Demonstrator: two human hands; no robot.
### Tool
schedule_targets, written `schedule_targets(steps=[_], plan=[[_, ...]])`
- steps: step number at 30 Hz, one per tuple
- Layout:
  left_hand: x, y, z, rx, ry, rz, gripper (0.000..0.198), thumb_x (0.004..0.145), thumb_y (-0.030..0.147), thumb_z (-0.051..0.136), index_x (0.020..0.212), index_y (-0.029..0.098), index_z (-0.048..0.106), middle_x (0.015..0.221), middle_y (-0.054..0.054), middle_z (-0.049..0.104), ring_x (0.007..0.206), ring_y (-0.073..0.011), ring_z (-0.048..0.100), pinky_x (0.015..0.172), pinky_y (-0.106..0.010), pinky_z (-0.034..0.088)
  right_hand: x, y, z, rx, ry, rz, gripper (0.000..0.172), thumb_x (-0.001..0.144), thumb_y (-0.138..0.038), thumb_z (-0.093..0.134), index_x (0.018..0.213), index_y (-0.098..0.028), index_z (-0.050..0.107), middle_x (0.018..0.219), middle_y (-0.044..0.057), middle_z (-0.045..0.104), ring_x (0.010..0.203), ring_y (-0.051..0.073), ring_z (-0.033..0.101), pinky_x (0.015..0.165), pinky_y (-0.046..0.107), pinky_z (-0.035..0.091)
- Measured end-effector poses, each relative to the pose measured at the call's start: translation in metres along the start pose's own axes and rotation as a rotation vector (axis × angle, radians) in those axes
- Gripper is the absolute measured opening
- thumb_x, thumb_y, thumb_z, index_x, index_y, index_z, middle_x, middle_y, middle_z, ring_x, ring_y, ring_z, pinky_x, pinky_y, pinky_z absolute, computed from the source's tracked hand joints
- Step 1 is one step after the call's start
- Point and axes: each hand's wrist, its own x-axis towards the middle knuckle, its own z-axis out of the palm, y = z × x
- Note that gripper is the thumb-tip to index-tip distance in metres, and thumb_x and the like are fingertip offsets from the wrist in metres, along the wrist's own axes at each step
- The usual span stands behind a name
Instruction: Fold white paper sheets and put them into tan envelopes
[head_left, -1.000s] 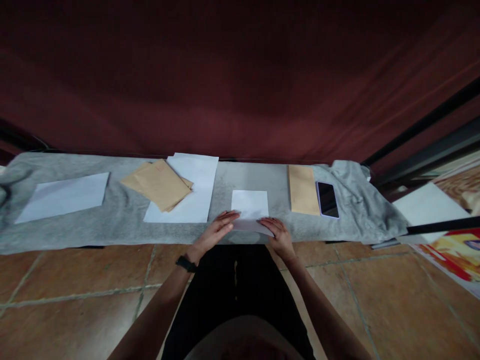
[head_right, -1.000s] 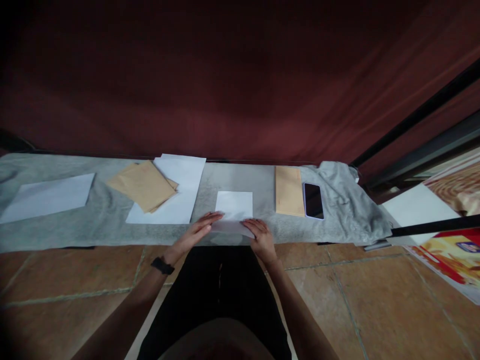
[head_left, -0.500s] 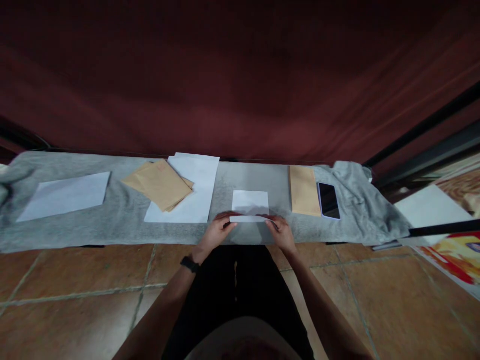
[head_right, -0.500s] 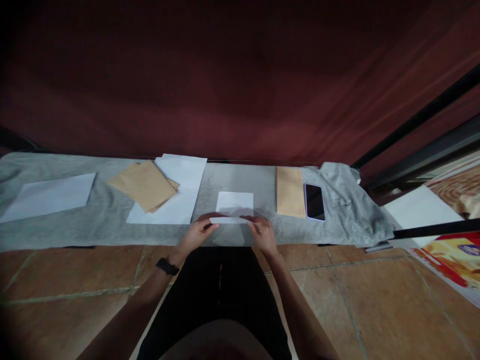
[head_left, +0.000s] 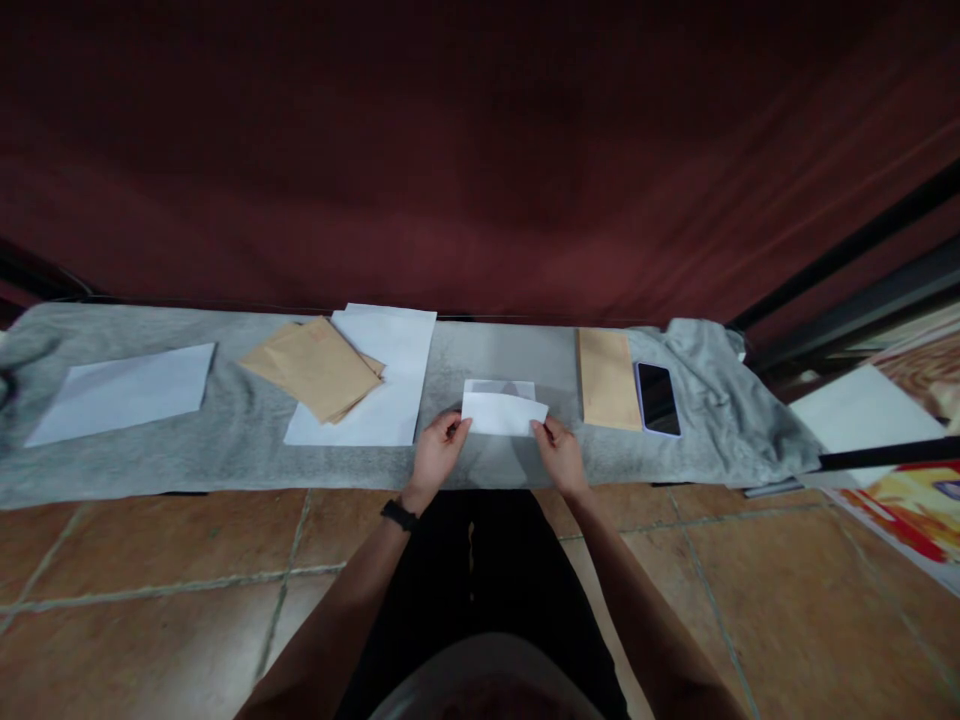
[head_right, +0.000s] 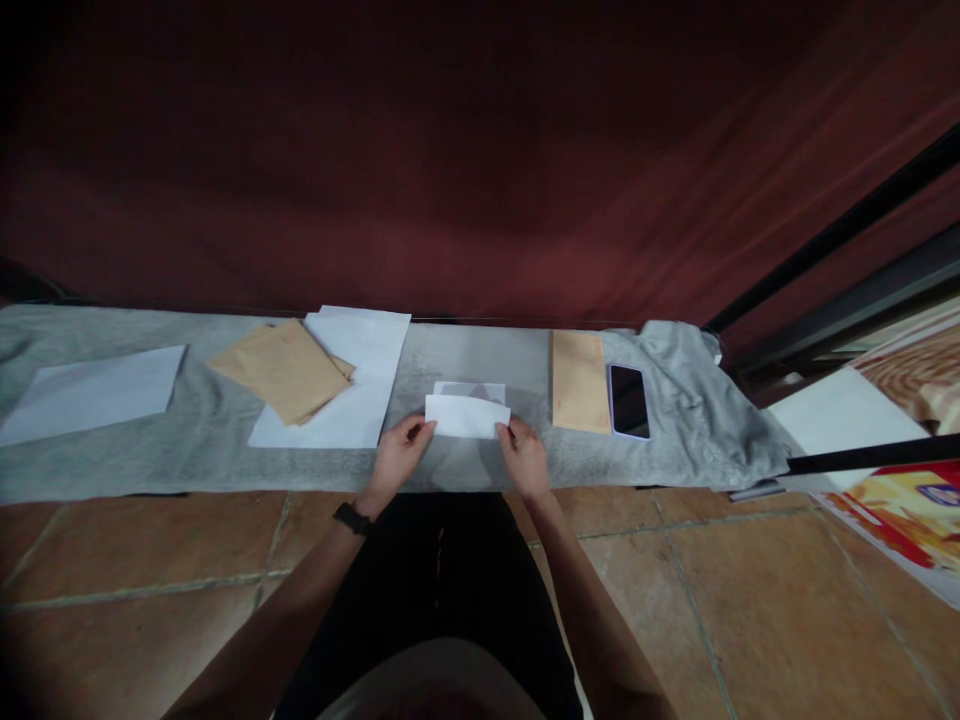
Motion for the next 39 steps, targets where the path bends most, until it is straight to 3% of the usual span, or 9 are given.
schedule_targets(steps=[5, 10, 16, 25, 34, 39], plan=[[0.011, 0.009, 0.002, 0.122, 0.023, -0.066, 0.031, 0.098, 0.045, 0.053, 0.089, 0.022, 0.070, 0.080, -0.003, 0.072, 0.073, -0.0189, 0.065, 0.067, -0.028, 0.046, 0.011, -0.007, 0.004, -0.099, 0.030, 0.041, 0.043, 0.105, -0.052, 0.038, 0.094, -0.023, 0.068, 0.080, 0.005, 0.072, 0.070, 0.022, 0.067, 0.063, 0.029, 0.044], [0.021, 0.022, 0.003, 0.316, -0.001, -0.173, 0.028, 0.101, 0.040, 0.052, 0.097, 0.020, 0.072, 0.082, -0.004, 0.074, 0.076, -0.0181, 0.067, 0.065, -0.026, 0.041, 0.020, -0.013, 0.009, -0.309, 0.008, 0.099, 0.031, 0.106, -0.043, 0.045, 0.108, -0.021, 0.068, 0.091, 0.006, 0.076, 0.076, 0.020, 0.069, 0.067, 0.028, 0.043], [0.028, 0.031, 0.005, 0.459, -0.058, -0.258, 0.029, 0.101, 0.040, 0.051, 0.106, 0.022, 0.073, 0.093, -0.005, 0.077, 0.084, -0.0197, 0.071, 0.067, -0.026, 0.041, 0.022, -0.018, 0.016, -0.459, -0.002, 0.124, 0.030, 0.106, -0.040, 0.048, 0.120, -0.018, 0.064, 0.097, 0.009, 0.077, 0.081, 0.020, 0.071, 0.071, 0.027, 0.043], [0.030, 0.032, 0.011, 0.574, -0.065, -0.289, 0.032, 0.102, 0.041, 0.048, 0.114, 0.024, 0.071, 0.098, -0.008, 0.078, 0.091, -0.0237, 0.073, 0.072, -0.029, 0.048, 0.023, -0.022, 0.022, -0.473, 0.060, 0.092, 0.034, 0.106, -0.035, 0.045, 0.132, -0.016, 0.054, 0.101, 0.011, 0.076, 0.085, 0.023, 0.071, 0.074, 0.030, 0.048], [0.028, 0.039, 0.016, 0.637, -0.045, -0.291, 0.029, 0.102, 0.040, 0.047, 0.118, 0.023, 0.066, 0.098, -0.008, 0.078, 0.093, -0.0243, 0.074, 0.076, -0.030, 0.051, 0.022, -0.026, 0.024, -0.524, 0.094, 0.000, 0.035, 0.104, -0.024, 0.044, 0.134, -0.012, 0.055, 0.114, 0.017, 0.068, 0.100, 0.028, 0.064, 0.087, 0.038, 0.049], [0.026, 0.036, 0.020, 0.657, -0.028, -0.248, 0.030, 0.103, 0.037, 0.044, 0.120, 0.021, 0.063, 0.098, -0.010, 0.077, 0.095, -0.0250, 0.074, 0.078, -0.031, 0.052, 0.008, -0.042, 0.030, -0.444, 0.042, -0.181, 0.037, 0.105, -0.023, 0.041, 0.136, -0.013, 0.058, 0.134, 0.017, 0.063, 0.118, 0.029, 0.059, 0.101, 0.044, 0.046]])
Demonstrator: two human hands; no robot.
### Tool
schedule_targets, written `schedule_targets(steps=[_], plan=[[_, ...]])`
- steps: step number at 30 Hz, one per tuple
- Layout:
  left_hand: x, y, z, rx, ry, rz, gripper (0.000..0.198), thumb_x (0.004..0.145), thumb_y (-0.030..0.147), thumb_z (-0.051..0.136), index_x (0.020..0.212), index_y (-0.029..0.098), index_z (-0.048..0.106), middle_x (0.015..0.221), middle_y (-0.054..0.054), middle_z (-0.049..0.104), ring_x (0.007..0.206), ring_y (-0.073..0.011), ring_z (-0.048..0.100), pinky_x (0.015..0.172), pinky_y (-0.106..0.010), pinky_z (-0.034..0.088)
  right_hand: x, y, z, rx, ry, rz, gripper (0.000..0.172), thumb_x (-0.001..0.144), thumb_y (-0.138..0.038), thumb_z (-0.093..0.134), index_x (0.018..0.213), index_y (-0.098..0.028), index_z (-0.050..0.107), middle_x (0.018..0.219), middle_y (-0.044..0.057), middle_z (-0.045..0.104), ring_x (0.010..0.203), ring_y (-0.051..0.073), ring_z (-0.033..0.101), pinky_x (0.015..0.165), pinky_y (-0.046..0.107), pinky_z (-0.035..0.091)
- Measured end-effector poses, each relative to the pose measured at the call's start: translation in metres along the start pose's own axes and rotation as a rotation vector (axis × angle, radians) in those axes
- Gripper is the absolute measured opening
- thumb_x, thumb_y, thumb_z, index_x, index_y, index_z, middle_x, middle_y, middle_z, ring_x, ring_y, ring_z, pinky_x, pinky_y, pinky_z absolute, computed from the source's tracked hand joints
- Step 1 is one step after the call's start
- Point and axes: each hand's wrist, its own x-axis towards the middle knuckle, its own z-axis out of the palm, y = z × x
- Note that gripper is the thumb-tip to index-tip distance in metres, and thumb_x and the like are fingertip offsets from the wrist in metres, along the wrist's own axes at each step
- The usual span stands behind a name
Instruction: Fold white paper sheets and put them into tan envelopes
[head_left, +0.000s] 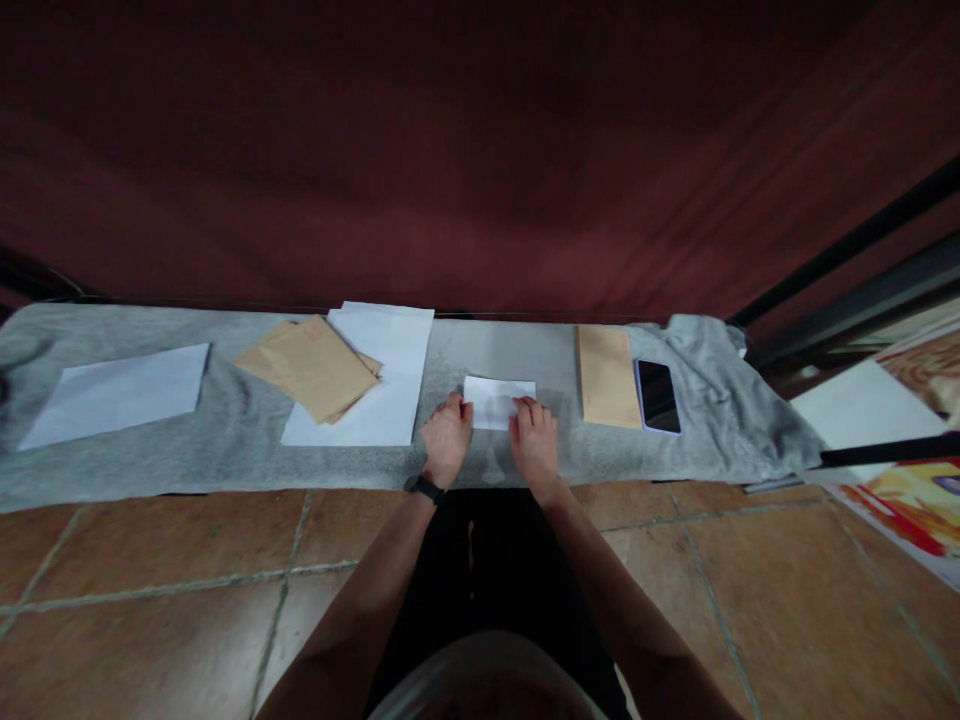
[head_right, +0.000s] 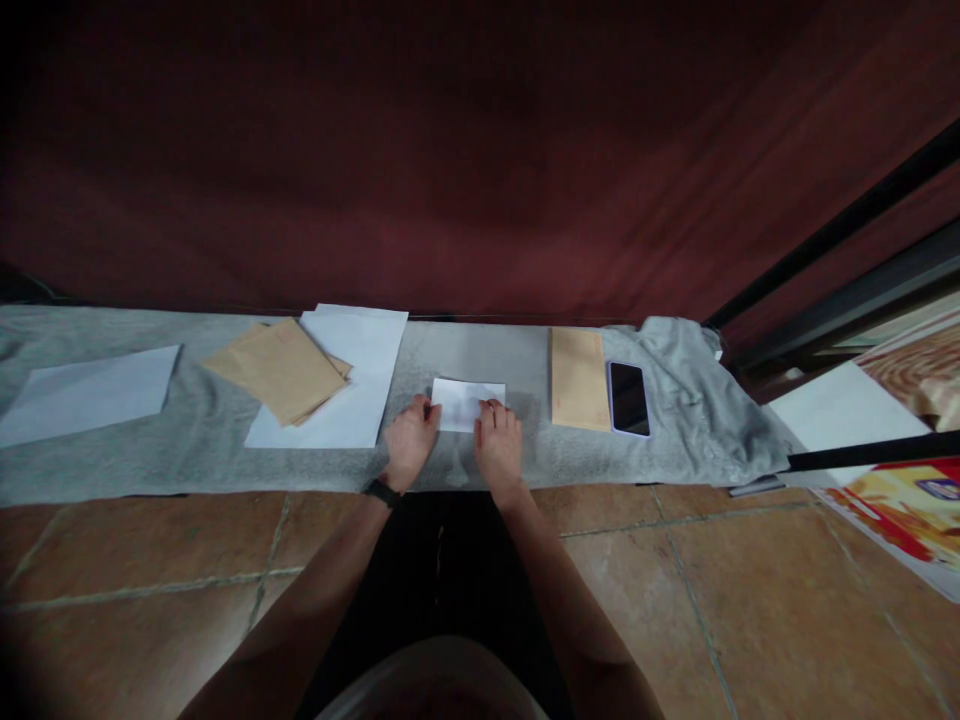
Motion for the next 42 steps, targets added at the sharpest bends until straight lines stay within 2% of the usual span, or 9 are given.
schedule_targets(steps=[3, 6, 10, 12, 14, 19, 25, 32, 42], plan=[[0.001, -0.003, 0.004, -0.018, 0.034, 0.020, 0.029, 0.103, 0.037, 0.044, 0.120, 0.020, 0.061, 0.097, -0.010, 0.076, 0.094, -0.0253, 0.074, 0.078, -0.032, 0.053, -0.014, -0.014, 0.004, 0.079, -0.053, -0.142, 0.042, 0.106, -0.028, 0.041, 0.143, -0.013, 0.053, 0.147, 0.015, 0.057, 0.134, 0.027, 0.052, 0.111, 0.043, 0.041], [0.001, -0.005, 0.008, -0.040, 0.125, 0.079, 0.028, 0.102, 0.033, 0.046, 0.119, 0.018, 0.061, 0.101, -0.012, 0.075, 0.098, -0.0273, 0.072, 0.082, -0.035, 0.054, -0.026, -0.022, 0.009, 0.065, -0.112, -0.196, 0.047, 0.106, -0.031, 0.042, 0.149, -0.013, 0.049, 0.154, 0.013, 0.052, 0.142, 0.026, 0.046, 0.120, 0.045, 0.033], [-0.014, -0.004, 0.014, -0.120, 0.219, 0.373, 0.033, 0.104, 0.031, 0.039, 0.123, 0.016, 0.062, 0.121, -0.014, 0.070, 0.119, -0.0273, 0.064, 0.103, -0.041, 0.050, -0.032, -0.023, 0.010, 0.008, -0.157, -0.196, 0.050, 0.106, -0.028, 0.040, 0.152, -0.012, 0.044, 0.157, 0.013, 0.046, 0.147, 0.025, 0.041, 0.124, 0.046, 0.027], [-0.028, -0.002, 0.019, -0.180, 0.166, 0.546, 0.041, 0.106, 0.034, 0.036, 0.137, 0.015, 0.055, 0.138, -0.014, 0.064, 0.133, -0.0238, 0.056, 0.112, -0.040, 0.044, -0.032, -0.022, 0.009, -0.018, -0.188, -0.225, 0.052, 0.104, -0.024, 0.041, 0.154, -0.010, 0.042, 0.158, 0.014, 0.045, 0.148, 0.026, 0.039, 0.125, 0.047, 0.025], [-0.039, -0.001, 0.023, -0.175, 0.104, 0.626, 0.049, 0.107, 0.037, 0.034, 0.148, 0.013, 0.045, 0.152, -0.014, 0.053, 0.144, -0.0226, 0.046, 0.120, -0.041, 0.037, -0.032, -0.021, 0.008, -0.041, -0.212, -0.257, 0.055, 0.102, -0.022, 0.044, 0.155, -0.009, 0.039, 0.160, 0.015, 0.042, 0.150, 0.027, 0.036, 0.125, 0.047, 0.023], [-0.051, -0.001, 0.025, -0.075, 0.010, 0.598, 0.062, 0.106, 0.044, 0.030, 0.159, 0.011, 0.027, 0.164, -0.014, 0.035, 0.154, -0.0222, 0.027, 0.127, -0.043, 0.026, -0.035, -0.020, 0.010, -0.058, -0.184, -0.220, 0.063, 0.099, -0.021, 0.043, 0.160, -0.010, 0.028, 0.164, 0.015, 0.035, 0.153, 0.026, 0.030, 0.125, 0.049, 0.025], [-0.052, -0.004, 0.025, 0.012, -0.002, 0.551, 0.069, 0.105, 0.048, 0.035, 0.160, 0.010, 0.024, 0.166, -0.015, 0.028, 0.156, -0.0250, 0.018, 0.128, -0.047, 0.021, -0.039, -0.014, 0.012, -0.036, -0.122, -0.142, 0.059, 0.104, -0.026, 0.036, 0.160, -0.010, 0.028, 0.163, 0.017, 0.036, 0.153, 0.026, 0.028, 0.123, 0.051, 0.026], [-0.056, -0.011, 0.022, 0.055, 0.024, 0.461, 0.074, 0.103, 0.053, 0.037, 0.158, 0.004, 0.028, 0.165, -0.020, 0.025, 0.156, -0.0278, 0.018, 0.127, -0.048, 0.021, -0.041, -0.002, 0.006, -0.063, -0.104, -0.054, 0.057, 0.105, -0.031, 0.037, 0.157, -0.005, 0.035, 0.161, 0.019, 0.038, 0.150, 0.029, 0.036, 0.123, 0.050, 0.026], [-0.053, -0.022, 0.017, 0.070, 0.066, 0.358, 0.068, 0.105, 0.049, 0.034, 0.155, 0.003, 0.034, 0.162, -0.021, 0.033, 0.155, -0.0291, 0.024, 0.127, -0.049, 0.021, -0.047, 0.016, 0.001, -0.089, -0.025, -0.023, 0.054, 0.107, -0.033, 0.035, 0.156, -0.010, 0.038, 0.156, 0.017, 0.047, 0.145, 0.029, 0.044, 0.121, 0.052, 0.029]])
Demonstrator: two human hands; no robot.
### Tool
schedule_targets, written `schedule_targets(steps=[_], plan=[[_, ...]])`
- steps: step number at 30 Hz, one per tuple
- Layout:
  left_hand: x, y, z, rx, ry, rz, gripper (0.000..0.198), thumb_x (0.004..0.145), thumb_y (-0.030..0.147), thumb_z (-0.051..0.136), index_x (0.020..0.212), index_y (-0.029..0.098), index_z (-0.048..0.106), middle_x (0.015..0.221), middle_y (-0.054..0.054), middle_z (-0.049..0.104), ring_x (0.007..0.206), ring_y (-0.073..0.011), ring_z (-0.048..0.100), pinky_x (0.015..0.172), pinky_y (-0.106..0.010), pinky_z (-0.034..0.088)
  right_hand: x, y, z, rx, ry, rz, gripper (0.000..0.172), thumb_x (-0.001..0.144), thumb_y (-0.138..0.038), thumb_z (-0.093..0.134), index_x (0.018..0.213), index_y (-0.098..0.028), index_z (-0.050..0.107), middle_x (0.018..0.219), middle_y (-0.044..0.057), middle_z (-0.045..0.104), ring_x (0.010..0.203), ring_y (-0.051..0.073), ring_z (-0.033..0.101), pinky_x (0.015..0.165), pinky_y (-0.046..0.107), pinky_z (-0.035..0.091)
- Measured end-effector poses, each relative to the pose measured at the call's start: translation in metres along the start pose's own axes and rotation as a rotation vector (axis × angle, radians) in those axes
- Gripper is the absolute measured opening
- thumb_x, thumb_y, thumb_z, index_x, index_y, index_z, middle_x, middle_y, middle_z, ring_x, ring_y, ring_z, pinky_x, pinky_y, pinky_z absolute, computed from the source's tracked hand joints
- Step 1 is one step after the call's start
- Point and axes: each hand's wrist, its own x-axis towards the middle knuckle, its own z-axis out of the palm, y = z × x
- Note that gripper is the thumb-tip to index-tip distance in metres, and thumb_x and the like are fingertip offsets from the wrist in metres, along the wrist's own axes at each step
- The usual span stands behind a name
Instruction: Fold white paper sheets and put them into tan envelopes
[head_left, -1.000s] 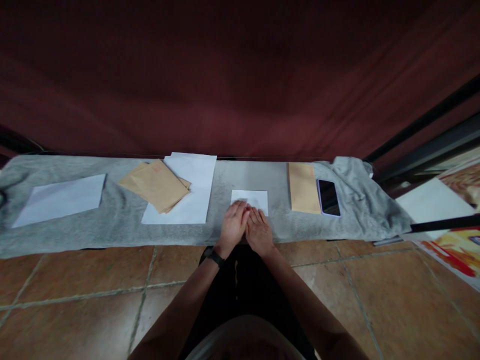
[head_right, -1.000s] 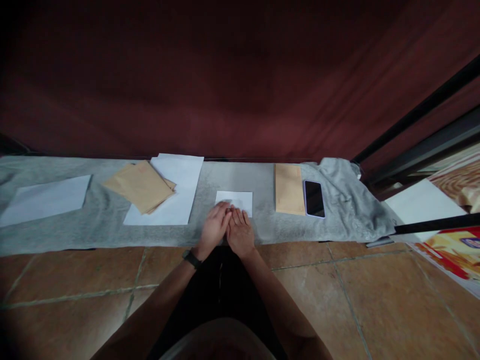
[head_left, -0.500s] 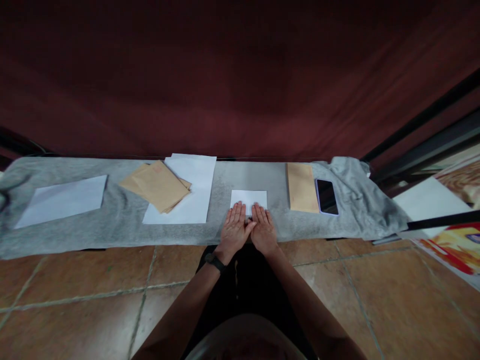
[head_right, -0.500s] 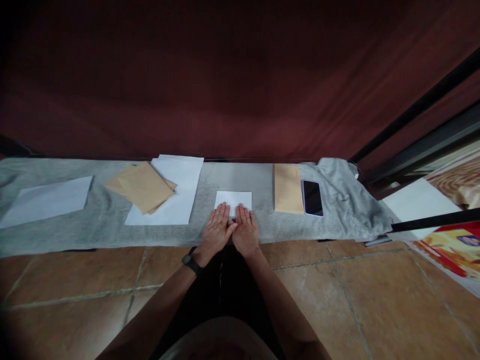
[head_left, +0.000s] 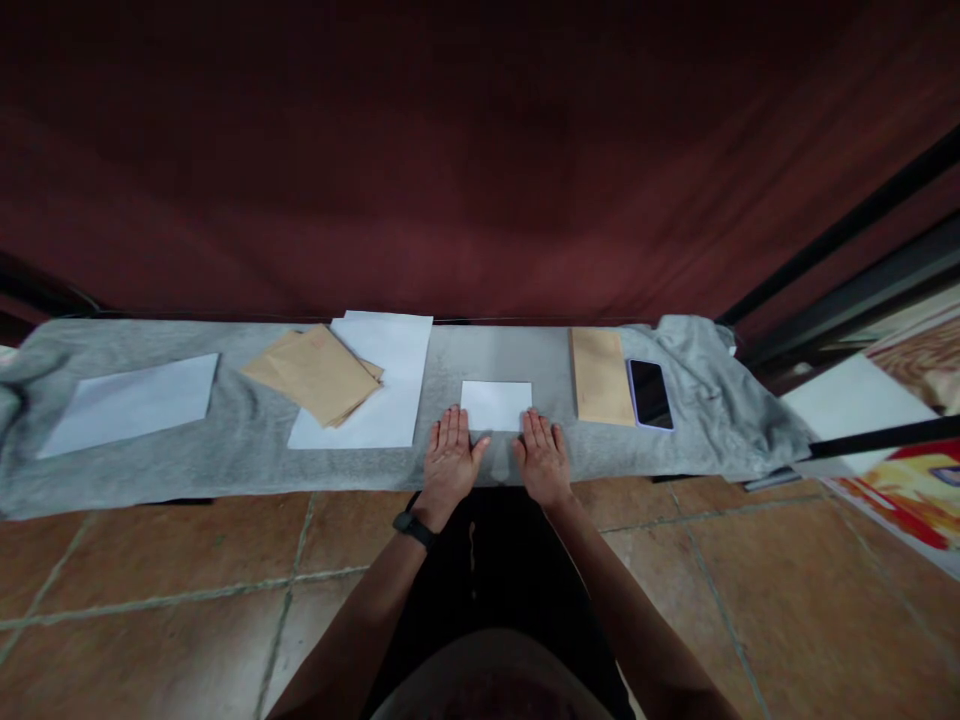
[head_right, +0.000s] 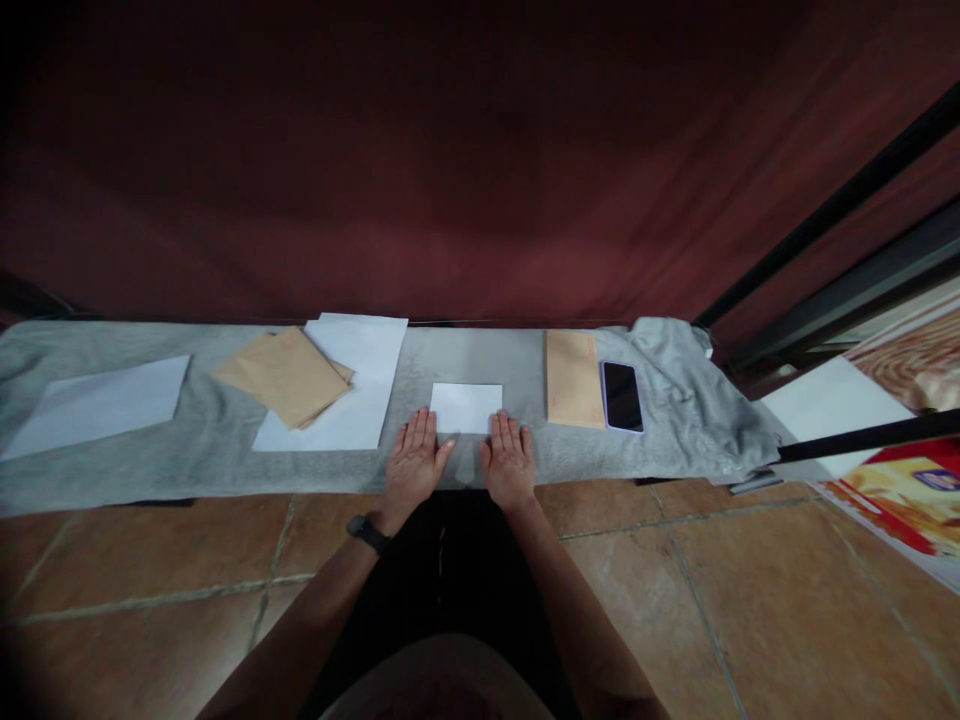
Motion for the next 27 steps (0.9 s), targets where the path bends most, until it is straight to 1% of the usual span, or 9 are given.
schedule_targets(steps=[4, 7, 10, 12, 14, 17, 20, 23, 27], plan=[[0.008, 0.012, -0.006, -0.026, 0.027, -0.062, 0.068, 0.105, 0.047, 0.035, 0.155, 0.000, 0.034, 0.163, -0.024, 0.030, 0.155, -0.0313, 0.021, 0.128, -0.050, 0.018, 0.000, 0.000, 0.000, -0.004, 0.000, 0.006, 0.054, 0.107, -0.033, 0.035, 0.155, -0.009, 0.040, 0.156, 0.017, 0.047, 0.145, 0.030, 0.044, 0.121, 0.053, 0.028], [0.018, 0.029, -0.004, -0.076, 0.004, 0.055, 0.067, 0.105, 0.045, 0.034, 0.158, 0.004, 0.028, 0.166, -0.020, 0.025, 0.157, -0.0276, 0.017, 0.129, -0.047, 0.018, 0.000, -0.001, 0.001, 0.008, -0.006, 0.014, 0.054, 0.106, -0.031, 0.036, 0.156, -0.009, 0.039, 0.156, 0.017, 0.047, 0.146, 0.029, 0.042, 0.121, 0.053, 0.027], [0.027, 0.048, 0.004, -0.119, -0.080, 0.218, 0.066, 0.106, 0.047, 0.028, 0.158, 0.006, 0.029, 0.167, -0.016, 0.026, 0.157, -0.0238, 0.017, 0.129, -0.045, 0.019, -0.001, 0.000, 0.001, 0.011, -0.033, 0.017, 0.054, 0.105, -0.025, 0.034, 0.157, -0.012, 0.037, 0.159, 0.016, 0.043, 0.148, 0.028, 0.038, 0.122, 0.052, 0.025], [0.034, 0.056, 0.011, -0.131, -0.123, 0.245, 0.067, 0.106, 0.048, 0.027, 0.157, 0.006, 0.031, 0.166, -0.016, 0.028, 0.156, -0.0238, 0.018, 0.129, -0.044, 0.018, -0.002, 0.001, 0.001, 0.007, -0.054, 0.017, 0.055, 0.103, -0.021, 0.033, 0.157, -0.013, 0.036, 0.160, 0.014, 0.041, 0.150, 0.027, 0.036, 0.122, 0.051, 0.024], [0.040, 0.060, 0.016, -0.127, -0.140, 0.230, 0.068, 0.105, 0.050, 0.027, 0.156, 0.005, 0.032, 0.166, -0.016, 0.028, 0.156, -0.0243, 0.018, 0.129, -0.044, 0.017, -0.001, 0.001, 0.002, 0.004, -0.060, 0.023, 0.055, 0.102, -0.018, 0.033, 0.157, -0.013, 0.037, 0.161, 0.014, 0.041, 0.150, 0.026, 0.035, 0.123, 0.051, 0.023], [0.050, 0.057, 0.020, -0.113, -0.140, 0.196, 0.070, 0.105, 0.050, 0.028, 0.157, 0.004, 0.030, 0.167, -0.017, 0.025, 0.157, -0.0243, 0.016, 0.129, -0.043, 0.014, 0.000, 0.000, 0.002, 0.005, -0.045, 0.026, 0.053, 0.103, -0.021, 0.035, 0.155, -0.013, 0.040, 0.158, 0.015, 0.044, 0.149, 0.028, 0.038, 0.122, 0.052, 0.024], [0.059, 0.046, 0.020, -0.092, -0.136, 0.133, 0.070, 0.104, 0.050, 0.029, 0.159, 0.006, 0.027, 0.167, -0.016, 0.024, 0.157, -0.0239, 0.014, 0.129, -0.043, 0.014, 0.002, -0.001, 0.003, 0.005, -0.024, 0.032, 0.052, 0.104, -0.027, 0.038, 0.153, -0.012, 0.043, 0.156, 0.016, 0.047, 0.146, 0.029, 0.043, 0.121, 0.053, 0.026], [0.067, 0.033, 0.020, -0.059, -0.133, 0.066, 0.070, 0.105, 0.050, 0.027, 0.160, 0.008, 0.025, 0.168, -0.015, 0.023, 0.158, -0.0239, 0.013, 0.129, -0.044, 0.015, 0.002, -0.001, 0.003, 0.000, -0.010, 0.037, 0.053, 0.105, -0.029, 0.039, 0.154, -0.012, 0.042, 0.156, 0.016, 0.047, 0.144, 0.028, 0.045, 0.122, 0.052, 0.027], [0.072, 0.018, 0.019, -0.025, -0.111, 0.015, 0.068, 0.105, 0.046, 0.026, 0.160, 0.005, 0.025, 0.168, -0.016, 0.022, 0.158, -0.0247, 0.011, 0.129, -0.043, 0.013, 0.001, 0.000, 0.004, 0.005, 0.002, 0.032, 0.053, 0.106, -0.030, 0.037, 0.156, -0.012, 0.039, 0.156, 0.015, 0.047, 0.144, 0.029, 0.045, 0.122, 0.052, 0.027]])
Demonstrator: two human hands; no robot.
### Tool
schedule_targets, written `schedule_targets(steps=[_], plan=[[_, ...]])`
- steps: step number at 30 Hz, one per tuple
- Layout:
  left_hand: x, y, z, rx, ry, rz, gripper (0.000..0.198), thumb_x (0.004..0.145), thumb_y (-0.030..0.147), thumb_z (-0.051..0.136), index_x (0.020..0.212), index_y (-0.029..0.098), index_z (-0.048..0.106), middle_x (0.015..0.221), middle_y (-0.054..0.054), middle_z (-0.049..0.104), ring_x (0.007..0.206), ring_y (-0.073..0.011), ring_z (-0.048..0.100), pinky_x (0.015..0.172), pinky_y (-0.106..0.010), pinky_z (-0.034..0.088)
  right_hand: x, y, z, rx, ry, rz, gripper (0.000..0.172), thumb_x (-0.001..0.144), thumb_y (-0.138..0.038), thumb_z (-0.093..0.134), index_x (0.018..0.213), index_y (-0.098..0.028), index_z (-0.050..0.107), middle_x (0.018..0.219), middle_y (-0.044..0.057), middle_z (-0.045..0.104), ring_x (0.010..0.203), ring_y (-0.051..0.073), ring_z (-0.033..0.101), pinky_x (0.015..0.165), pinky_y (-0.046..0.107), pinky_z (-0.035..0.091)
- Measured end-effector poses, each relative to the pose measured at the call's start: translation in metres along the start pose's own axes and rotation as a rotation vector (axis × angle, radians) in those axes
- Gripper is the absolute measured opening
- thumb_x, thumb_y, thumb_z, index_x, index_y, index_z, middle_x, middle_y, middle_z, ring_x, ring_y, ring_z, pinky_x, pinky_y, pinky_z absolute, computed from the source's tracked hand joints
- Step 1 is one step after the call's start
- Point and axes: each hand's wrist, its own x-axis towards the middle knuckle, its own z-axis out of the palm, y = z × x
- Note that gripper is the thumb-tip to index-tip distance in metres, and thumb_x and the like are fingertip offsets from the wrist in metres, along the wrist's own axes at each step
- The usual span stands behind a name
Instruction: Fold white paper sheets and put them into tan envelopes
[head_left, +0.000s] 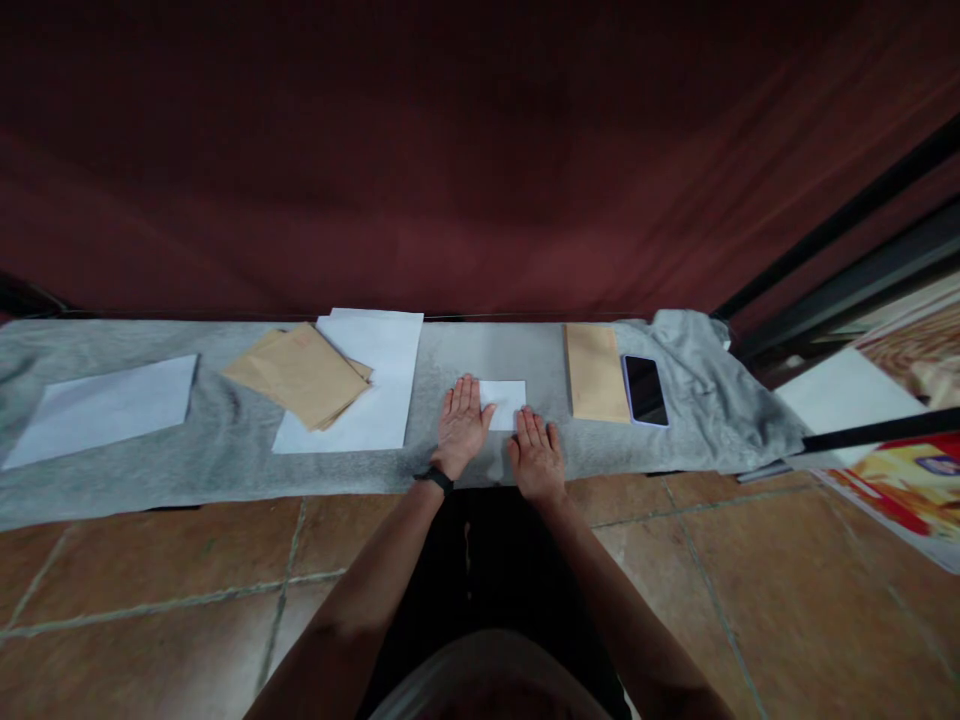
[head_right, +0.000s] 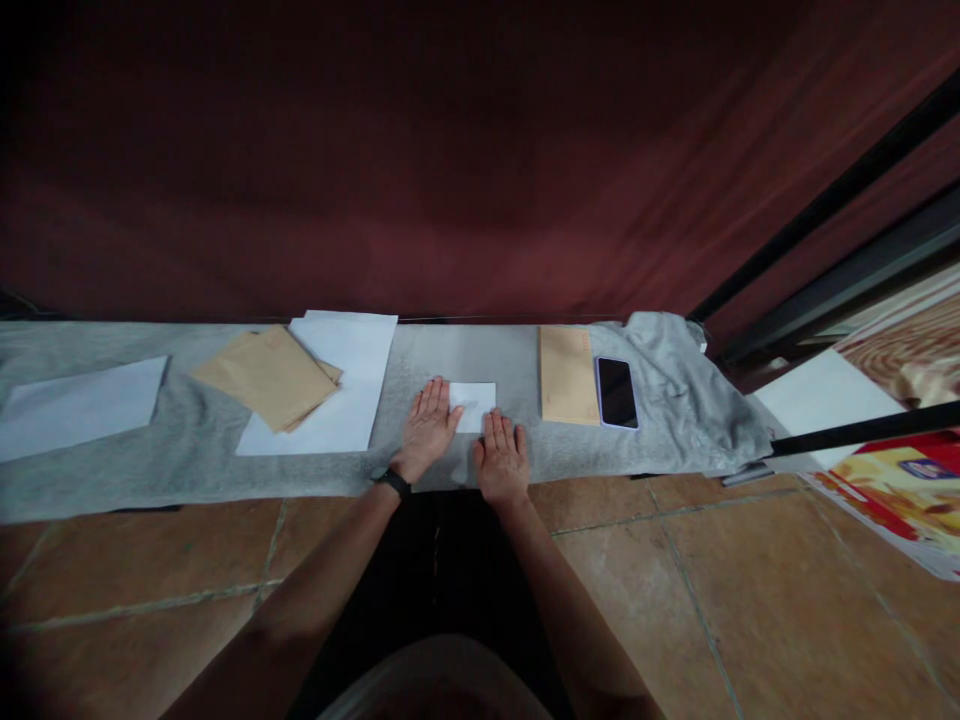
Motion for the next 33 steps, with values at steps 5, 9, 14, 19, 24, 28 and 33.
schedule_targets(steps=[5, 9, 14, 19, 24, 28, 33], plan=[[-0.004, -0.008, -0.002, 0.017, 0.035, -0.013, 0.065, 0.105, 0.041, 0.026, 0.159, 0.005, 0.025, 0.168, -0.016, 0.022, 0.158, -0.0251, 0.013, 0.129, -0.044, 0.014, 0.002, -0.001, -0.003, 0.018, -0.016, 0.017, 0.051, 0.107, -0.032, 0.037, 0.153, -0.010, 0.044, 0.154, 0.016, 0.050, 0.144, 0.029, 0.046, 0.122, 0.053, 0.027], [-0.006, -0.007, -0.002, 0.008, 0.049, -0.010, 0.065, 0.105, 0.040, 0.028, 0.159, 0.005, 0.026, 0.168, -0.016, 0.023, 0.157, -0.0255, 0.014, 0.128, -0.045, 0.015, 0.014, -0.009, -0.007, 0.051, -0.010, 0.049, 0.050, 0.107, -0.031, 0.037, 0.149, -0.007, 0.048, 0.152, 0.019, 0.051, 0.144, 0.031, 0.044, 0.120, 0.054, 0.030], [-0.006, -0.009, -0.003, 0.020, 0.043, -0.002, 0.063, 0.104, 0.036, 0.028, 0.160, 0.007, 0.025, 0.168, -0.015, 0.024, 0.157, -0.0255, 0.015, 0.128, -0.046, 0.017, 0.043, -0.030, -0.003, 0.126, -0.056, -0.022, 0.050, 0.107, -0.030, 0.034, 0.150, -0.008, 0.047, 0.157, 0.017, 0.046, 0.147, 0.028, 0.042, 0.121, 0.050, 0.031], [-0.006, -0.013, -0.002, 0.065, 0.004, 0.030, 0.063, 0.101, 0.025, 0.029, 0.160, 0.005, 0.024, 0.169, -0.015, 0.019, 0.158, -0.0256, 0.013, 0.129, -0.045, 0.016, 0.060, -0.044, 0.011, 0.149, -0.159, -0.065, 0.051, 0.108, -0.032, 0.030, 0.149, -0.008, 0.050, 0.157, 0.014, 0.046, 0.148, 0.025, 0.041, 0.124, 0.044, 0.026], [-0.005, -0.013, 0.001, 0.103, -0.003, 0.033, 0.062, 0.102, 0.028, 0.029, 0.161, 0.008, 0.025, 0.170, -0.014, 0.018, 0.158, -0.0269, 0.013, 0.128, -0.046, 0.017, 0.061, -0.040, 0.019, 0.152, -0.172, -0.062, 0.052, 0.109, -0.034, 0.029, 0.152, -0.010, 0.046, 0.160, 0.013, 0.041, 0.150, 0.025, 0.036, 0.125, 0.046, 0.022], [-0.005, -0.012, 0.000, 0.107, -0.003, 0.029, 0.061, 0.103, 0.027, 0.029, 0.160, 0.008, 0.026, 0.169, -0.015, 0.019, 0.157, -0.0280, 0.015, 0.128, -0.046, 0.018, 0.063, -0.035, 0.020, 0.131, -0.169, -0.043, 0.051, 0.109, -0.035, 0.029, 0.154, -0.014, 0.043, 0.161, 0.012, 0.039, 0.152, 0.025, 0.033, 0.125, 0.047, 0.021], [-0.006, -0.011, -0.002, 0.088, 0.018, 0.033, 0.060, 0.103, 0.029, 0.030, 0.159, 0.006, 0.029, 0.168, -0.017, 0.021, 0.157, -0.0289, 0.016, 0.127, -0.046, 0.019, 0.065, -0.032, 0.023, 0.103, -0.160, -0.019, 0.052, 0.109, -0.035, 0.031, 0.156, -0.015, 0.040, 0.162, 0.013, 0.038, 0.153, 0.025, 0.031, 0.124, 0.048, 0.020]])
